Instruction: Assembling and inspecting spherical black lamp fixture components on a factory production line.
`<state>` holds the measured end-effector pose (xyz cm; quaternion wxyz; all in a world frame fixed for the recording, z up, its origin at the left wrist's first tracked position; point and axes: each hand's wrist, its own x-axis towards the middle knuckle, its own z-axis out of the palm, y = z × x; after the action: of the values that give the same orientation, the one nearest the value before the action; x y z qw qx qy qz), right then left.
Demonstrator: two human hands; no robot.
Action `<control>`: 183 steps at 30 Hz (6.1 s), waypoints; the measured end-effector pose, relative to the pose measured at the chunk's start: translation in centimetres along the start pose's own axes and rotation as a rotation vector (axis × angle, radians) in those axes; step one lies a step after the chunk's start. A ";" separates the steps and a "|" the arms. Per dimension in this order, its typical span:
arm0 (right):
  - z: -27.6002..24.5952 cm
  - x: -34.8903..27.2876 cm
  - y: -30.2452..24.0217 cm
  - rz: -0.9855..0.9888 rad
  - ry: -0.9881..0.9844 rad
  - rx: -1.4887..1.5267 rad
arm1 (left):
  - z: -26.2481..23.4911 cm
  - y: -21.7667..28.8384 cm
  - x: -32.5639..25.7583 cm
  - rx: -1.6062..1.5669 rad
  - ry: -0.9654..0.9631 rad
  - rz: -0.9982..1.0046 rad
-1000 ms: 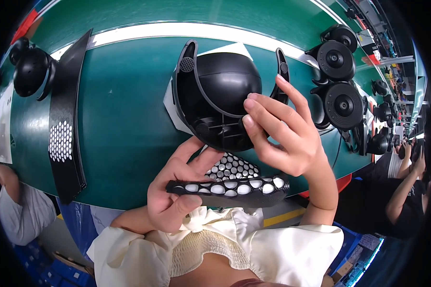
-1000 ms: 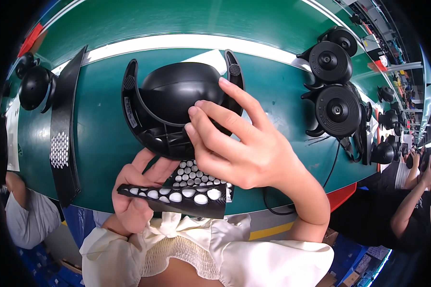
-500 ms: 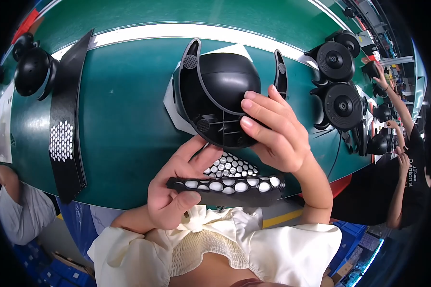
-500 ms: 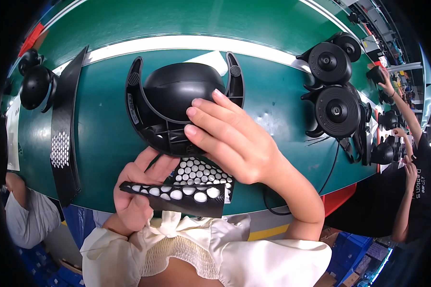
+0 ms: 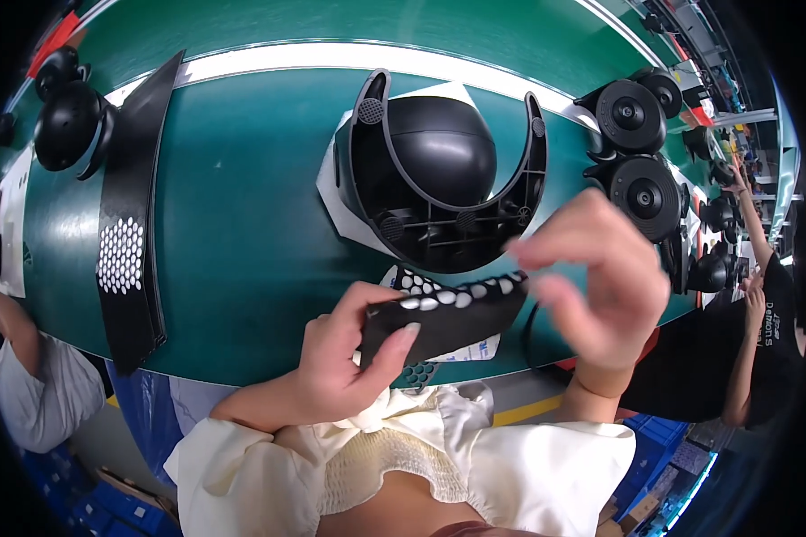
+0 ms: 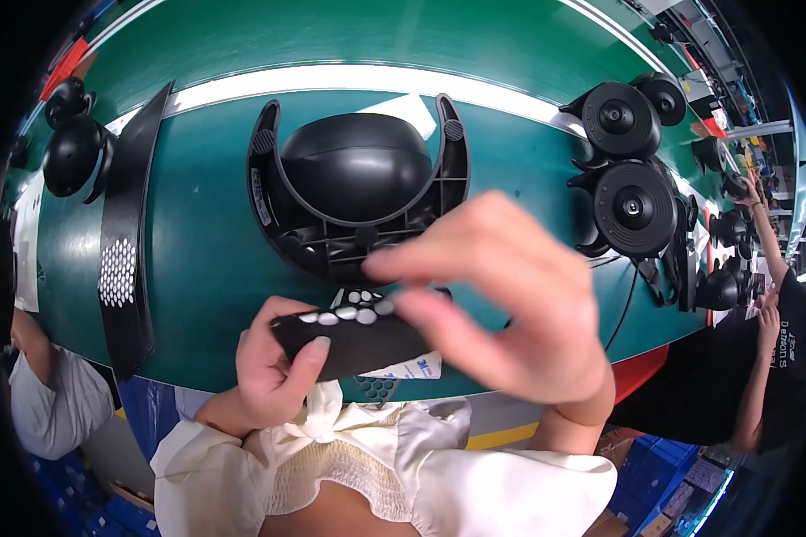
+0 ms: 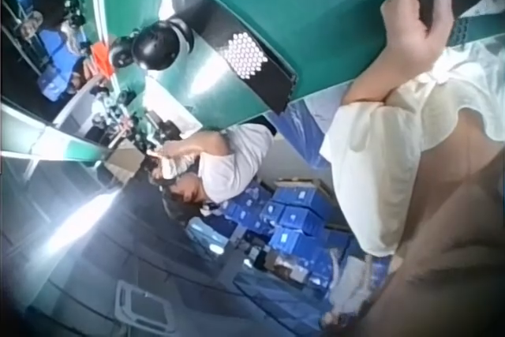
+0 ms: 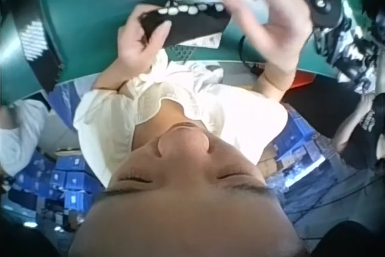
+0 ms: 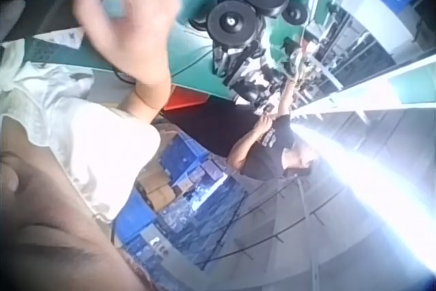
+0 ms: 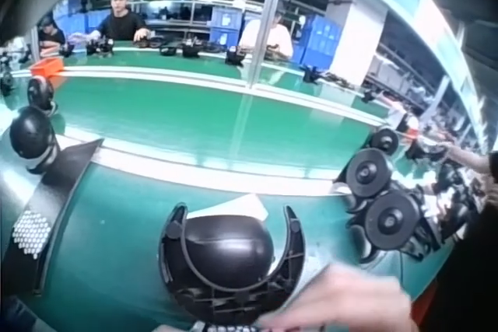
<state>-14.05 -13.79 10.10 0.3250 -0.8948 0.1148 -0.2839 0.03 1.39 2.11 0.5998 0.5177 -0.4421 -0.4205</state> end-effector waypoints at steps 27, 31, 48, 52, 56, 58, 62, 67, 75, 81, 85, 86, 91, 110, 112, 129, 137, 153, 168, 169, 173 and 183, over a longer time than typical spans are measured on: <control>3.7 -0.9 -0.6 -0.084 -0.063 0.164 | -0.4 -0.1 0.2 0.368 0.066 0.216; 4.0 -2.0 -0.8 -0.371 -0.054 -0.160 | 0.0 0.1 0.2 0.242 0.012 0.077; 1.9 -0.2 0.6 0.294 -0.073 0.235 | -0.2 -2.5 0.7 -0.677 -0.313 0.099; 1.9 -0.3 0.6 0.315 -0.051 0.256 | -0.6 -2.5 0.9 -0.645 -0.391 0.119; 2.1 -0.5 0.8 0.288 -0.048 0.236 | -0.4 -1.8 0.6 -0.660 -0.352 0.133; 2.2 -0.5 0.9 0.277 -0.037 0.224 | -0.4 -1.5 0.5 -0.658 -0.326 0.123; 2.0 -0.3 1.1 -0.151 -0.018 -0.171 | -0.2 -1.4 0.6 -0.673 -0.312 0.140; 1.9 -1.5 1.5 -0.522 -0.076 -0.669 | -0.4 -1.8 0.2 -0.680 -0.328 0.138; 4.3 -2.8 4.5 -0.518 0.090 -0.282 | -0.3 -2.1 0.4 -0.641 -0.341 0.172; 4.5 -2.8 5.4 -0.711 0.135 -0.493 | -0.2 -2.0 0.3 -0.623 -0.307 0.164; 5.4 -2.2 6.2 -0.770 0.312 -0.316 | -0.2 -2.2 0.7 -0.611 -0.321 0.178; 4.6 -2.1 5.6 -0.740 0.176 -0.352 | -0.2 -2.2 0.8 -0.627 -0.330 0.193; 4.5 -2.0 5.7 -0.770 0.175 -0.422 | -0.2 -1.8 0.5 -0.675 -0.267 0.158; 1.0 -2.4 3.6 0.359 0.164 0.347 | 0.4 -1.3 1.3 -0.481 -0.124 0.218; 1.0 -2.4 3.9 0.292 0.188 0.308 | 0.4 -1.2 1.3 -0.448 -0.134 0.212; 0.6 -2.4 3.8 0.451 0.163 0.343 | 0.4 -1.1 1.2 -0.475 -0.112 0.148; 1.3 -1.8 4.0 0.599 0.230 0.804 | 0.0 -1.2 0.5 -0.432 -0.094 0.164; 3.5 -2.5 4.7 0.642 0.053 0.987 | -0.8 -1.5 0.3 -0.394 -0.155 0.135; 3.6 -2.9 3.7 0.730 -0.012 1.023 | -0.5 -1.2 -0.1 -0.277 -0.076 0.069; 3.4 -2.8 3.8 0.753 -0.038 1.054 | -0.5 -1.0 0.0 -0.279 -0.075 0.063; 2.1 -0.5 4.0 0.791 -0.259 1.050 | -1.0 -0.7 0.0 -0.178 -0.091 0.062; 4.3 8.4 8.3 0.247 0.080 -0.172 | -3.6 -0.3 -0.1 -0.317 -0.080 -0.006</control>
<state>-4.89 -21.24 5.70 0.2748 -0.8864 0.2605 -0.2662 3.44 2.36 1.52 0.6545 0.4010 -0.3921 -0.5070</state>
